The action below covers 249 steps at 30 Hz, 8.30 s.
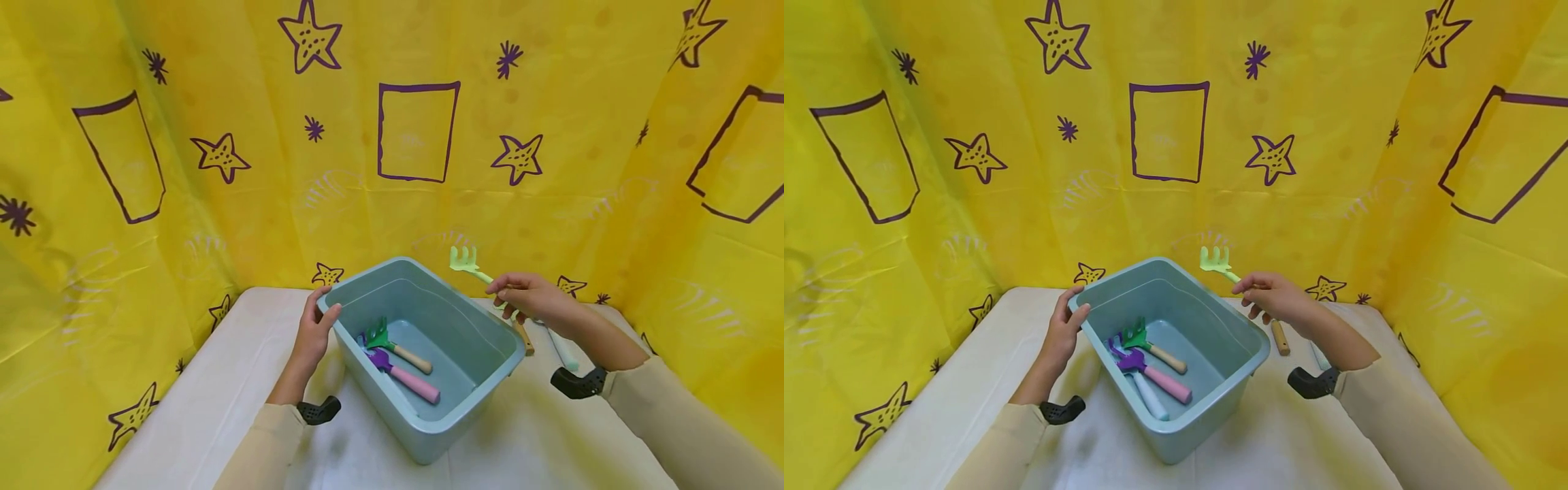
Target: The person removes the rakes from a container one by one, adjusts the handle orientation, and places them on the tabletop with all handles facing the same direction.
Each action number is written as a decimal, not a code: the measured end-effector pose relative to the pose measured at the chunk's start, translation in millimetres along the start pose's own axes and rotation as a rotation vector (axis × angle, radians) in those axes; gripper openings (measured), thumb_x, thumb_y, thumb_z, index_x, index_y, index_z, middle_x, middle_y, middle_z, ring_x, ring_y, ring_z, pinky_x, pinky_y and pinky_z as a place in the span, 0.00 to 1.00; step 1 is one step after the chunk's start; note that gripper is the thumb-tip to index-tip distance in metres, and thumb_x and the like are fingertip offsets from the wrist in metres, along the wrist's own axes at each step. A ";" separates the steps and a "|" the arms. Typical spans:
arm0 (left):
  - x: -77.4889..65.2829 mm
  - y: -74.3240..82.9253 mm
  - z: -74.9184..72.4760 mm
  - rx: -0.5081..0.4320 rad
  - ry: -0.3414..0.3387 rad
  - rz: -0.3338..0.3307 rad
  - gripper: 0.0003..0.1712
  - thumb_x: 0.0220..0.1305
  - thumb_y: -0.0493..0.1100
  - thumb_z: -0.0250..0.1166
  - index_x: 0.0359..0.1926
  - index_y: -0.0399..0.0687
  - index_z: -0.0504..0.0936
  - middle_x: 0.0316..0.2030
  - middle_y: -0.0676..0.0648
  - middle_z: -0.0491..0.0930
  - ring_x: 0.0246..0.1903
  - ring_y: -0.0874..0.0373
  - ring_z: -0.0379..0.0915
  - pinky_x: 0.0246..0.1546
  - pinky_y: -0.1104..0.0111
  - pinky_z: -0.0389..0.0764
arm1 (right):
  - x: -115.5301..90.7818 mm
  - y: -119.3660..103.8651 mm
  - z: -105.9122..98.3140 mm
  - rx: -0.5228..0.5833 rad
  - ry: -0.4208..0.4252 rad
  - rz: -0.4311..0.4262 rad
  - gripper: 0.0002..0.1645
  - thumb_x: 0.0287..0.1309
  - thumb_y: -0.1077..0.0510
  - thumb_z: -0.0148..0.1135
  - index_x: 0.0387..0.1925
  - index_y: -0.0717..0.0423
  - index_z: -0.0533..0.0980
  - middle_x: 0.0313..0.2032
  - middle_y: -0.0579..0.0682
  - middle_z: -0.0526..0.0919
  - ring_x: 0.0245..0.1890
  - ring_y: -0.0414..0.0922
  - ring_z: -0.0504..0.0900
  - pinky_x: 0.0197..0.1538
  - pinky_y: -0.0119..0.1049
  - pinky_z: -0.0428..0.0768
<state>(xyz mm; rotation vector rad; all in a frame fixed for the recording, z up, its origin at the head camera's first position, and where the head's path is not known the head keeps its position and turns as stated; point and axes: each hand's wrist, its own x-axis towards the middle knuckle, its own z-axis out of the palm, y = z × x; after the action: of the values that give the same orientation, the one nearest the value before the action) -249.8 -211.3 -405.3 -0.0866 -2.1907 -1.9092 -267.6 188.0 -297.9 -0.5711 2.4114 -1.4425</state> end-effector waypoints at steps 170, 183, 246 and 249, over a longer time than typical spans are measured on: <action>11.5 -22.1 2.9 -0.017 0.026 0.033 0.30 0.72 0.50 0.56 0.70 0.58 0.57 0.67 0.44 0.61 0.65 0.44 0.58 0.64 0.48 0.63 | 0.5 123.5 -69.2 -0.324 0.586 0.122 0.30 0.71 0.48 0.49 0.64 0.65 0.66 0.57 0.68 0.69 0.57 0.66 0.68 0.51 0.60 0.74; 11.9 -22.9 0.0 -0.016 0.033 0.033 0.29 0.72 0.51 0.55 0.70 0.59 0.57 0.66 0.44 0.61 0.65 0.45 0.59 0.64 0.48 0.63 | 54.2 34.4 -51.3 -0.171 0.506 -0.001 0.27 0.69 0.51 0.53 0.64 0.61 0.67 0.59 0.64 0.70 0.57 0.61 0.70 0.56 0.55 0.74; 12.4 -19.9 -1.8 -0.019 0.048 0.040 0.30 0.71 0.52 0.57 0.69 0.63 0.58 0.67 0.48 0.61 0.65 0.47 0.59 0.64 0.51 0.63 | 143.3 -3.7 112.5 0.039 -0.370 0.139 0.37 0.70 0.39 0.49 0.68 0.59 0.63 0.58 0.60 0.72 0.55 0.61 0.76 0.56 0.55 0.75; 12.7 -19.7 -2.4 -0.028 0.041 0.043 0.30 0.71 0.52 0.57 0.69 0.62 0.58 0.67 0.47 0.61 0.65 0.46 0.59 0.64 0.51 0.63 | 143.0 -0.9 116.6 0.020 -0.380 0.161 0.37 0.69 0.38 0.48 0.66 0.60 0.66 0.56 0.60 0.72 0.55 0.62 0.76 0.55 0.56 0.75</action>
<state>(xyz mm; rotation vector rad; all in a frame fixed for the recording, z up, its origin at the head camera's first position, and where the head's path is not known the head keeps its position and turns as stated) -265.7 -217.9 -421.3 -0.0980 -2.1182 -1.9018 -344.5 30.6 -355.8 -0.5720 2.0911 -1.1693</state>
